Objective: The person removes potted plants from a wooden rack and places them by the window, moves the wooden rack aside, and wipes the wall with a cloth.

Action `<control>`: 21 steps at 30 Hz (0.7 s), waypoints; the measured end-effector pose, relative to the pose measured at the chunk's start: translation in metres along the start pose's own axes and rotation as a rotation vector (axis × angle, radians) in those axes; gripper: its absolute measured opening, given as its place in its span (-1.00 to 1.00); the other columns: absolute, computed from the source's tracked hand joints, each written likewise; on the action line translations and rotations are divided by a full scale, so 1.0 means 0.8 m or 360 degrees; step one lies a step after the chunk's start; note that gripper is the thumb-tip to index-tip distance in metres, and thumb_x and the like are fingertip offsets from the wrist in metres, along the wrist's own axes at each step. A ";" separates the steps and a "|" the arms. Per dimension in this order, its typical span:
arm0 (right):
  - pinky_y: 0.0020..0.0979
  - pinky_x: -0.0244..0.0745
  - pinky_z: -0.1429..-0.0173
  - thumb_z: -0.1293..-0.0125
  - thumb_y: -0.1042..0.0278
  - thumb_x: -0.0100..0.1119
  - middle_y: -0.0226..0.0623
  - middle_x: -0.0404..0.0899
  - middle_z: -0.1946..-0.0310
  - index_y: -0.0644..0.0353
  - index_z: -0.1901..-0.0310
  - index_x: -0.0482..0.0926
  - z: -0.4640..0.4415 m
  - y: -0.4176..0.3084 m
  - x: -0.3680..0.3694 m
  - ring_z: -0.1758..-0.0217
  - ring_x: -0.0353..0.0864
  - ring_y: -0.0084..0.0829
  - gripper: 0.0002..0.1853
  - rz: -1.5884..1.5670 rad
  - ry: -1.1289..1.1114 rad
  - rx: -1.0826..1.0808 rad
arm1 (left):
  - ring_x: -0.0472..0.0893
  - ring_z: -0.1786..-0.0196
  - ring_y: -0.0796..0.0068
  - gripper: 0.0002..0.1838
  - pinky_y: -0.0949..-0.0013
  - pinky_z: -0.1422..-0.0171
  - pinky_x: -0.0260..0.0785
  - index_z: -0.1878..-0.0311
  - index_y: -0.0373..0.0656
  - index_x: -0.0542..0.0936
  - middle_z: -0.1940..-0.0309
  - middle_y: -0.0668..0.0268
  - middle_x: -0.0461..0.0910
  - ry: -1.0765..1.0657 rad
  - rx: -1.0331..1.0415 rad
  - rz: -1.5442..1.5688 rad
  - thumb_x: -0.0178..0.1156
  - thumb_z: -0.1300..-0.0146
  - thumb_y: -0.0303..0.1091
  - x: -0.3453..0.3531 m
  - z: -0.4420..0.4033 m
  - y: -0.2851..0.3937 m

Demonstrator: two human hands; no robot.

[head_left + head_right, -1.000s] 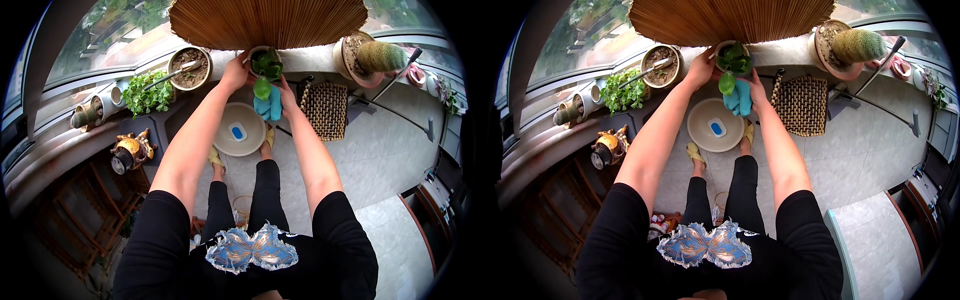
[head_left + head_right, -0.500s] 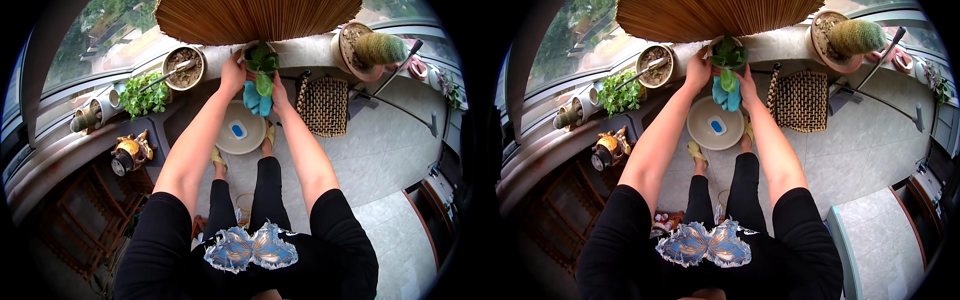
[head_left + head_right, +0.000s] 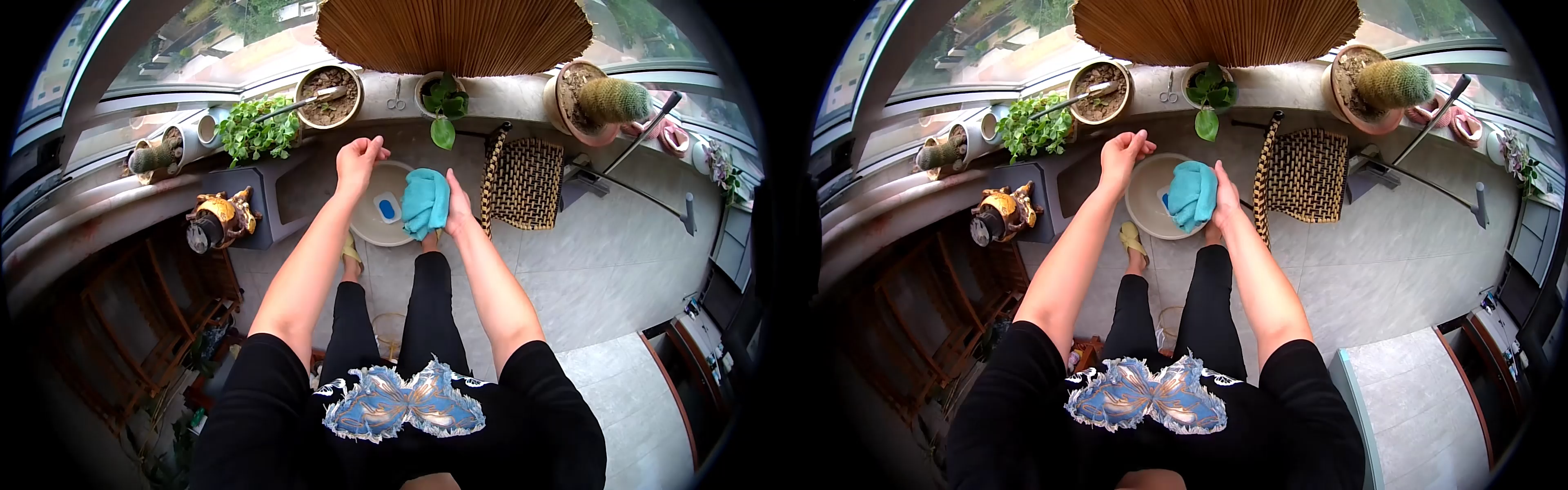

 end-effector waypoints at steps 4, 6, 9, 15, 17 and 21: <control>-0.12 0.41 -0.45 -0.48 -0.43 -0.17 -0.07 0.55 -0.28 0.31 -0.36 0.41 0.116 0.013 0.115 -0.33 0.56 -0.15 -0.15 -0.0141 -0.0538 0.0196 | 0.49 -0.34 0.34 -0.25 0.19 -0.44 0.32 -0.47 -0.21 0.32 -0.35 0.15 0.46 -0.0199 -0.0485 0.0789 0.21 -0.44 0.13 -0.009 0.177 0.000; -0.11 0.36 -0.50 -0.44 -0.44 -0.08 -0.08 0.48 -0.36 0.27 -0.45 0.32 0.158 0.028 0.156 -0.39 0.50 -0.15 -0.11 -0.0093 -0.0801 0.0238 | 0.42 -0.41 0.30 -0.17 0.13 -0.49 0.27 -0.52 -0.20 0.26 -0.45 0.17 0.34 -0.0436 -0.0523 0.1229 0.20 -0.42 0.19 -0.017 0.252 0.021; -0.10 0.36 -0.50 -0.43 -0.37 0.03 -0.11 0.48 -0.37 0.23 -0.46 0.32 0.218 0.055 0.200 -0.39 0.50 -0.17 -0.15 0.0026 -0.1037 0.0266 | 0.54 -0.28 0.40 -0.28 0.22 -0.36 0.39 -0.39 -0.24 0.44 -0.30 0.18 0.52 -0.0252 -0.0265 0.1031 0.28 -0.39 0.12 -0.038 0.329 0.061; -0.17 0.22 -0.57 -0.22 -0.18 0.39 -0.20 0.26 -0.48 0.09 -0.56 0.12 0.353 0.116 0.296 -0.53 0.28 -0.23 0.01 0.0782 -0.1156 0.0030 | 0.60 0.23 0.70 -0.74 0.49 0.09 0.49 0.16 -0.27 0.70 0.33 0.42 0.72 0.0896 0.0673 0.0423 0.51 -0.20 -0.33 -0.133 0.473 0.070; -0.21 0.26 -0.55 -0.18 -0.14 0.44 -0.17 0.31 -0.45 0.19 -0.54 0.15 0.374 0.155 0.306 -0.49 0.34 -0.25 0.02 0.0869 -0.1191 0.0085 | 0.59 0.26 0.71 -0.76 0.48 0.11 0.48 0.16 -0.26 0.70 0.36 0.43 0.71 0.0952 0.0709 0.0485 0.51 -0.20 -0.35 -0.165 0.534 0.061; -0.32 0.37 -0.42 -0.18 0.23 0.53 -0.26 0.56 -0.23 0.30 -0.40 0.38 0.424 0.282 0.341 -0.27 0.54 -0.40 -0.21 0.1688 -0.1107 0.0052 | 0.62 0.22 0.69 -0.71 0.47 0.05 0.50 0.08 -0.30 0.70 0.29 0.42 0.73 0.1030 0.0720 0.0597 0.50 -0.21 -0.35 -0.262 0.663 -0.022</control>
Point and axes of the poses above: each hand's wrist, its own z-axis away from the middle knuckle, its own x-axis out of the palm, y = z × x, the point moved 5 cm from there along -z, towards the middle knuckle
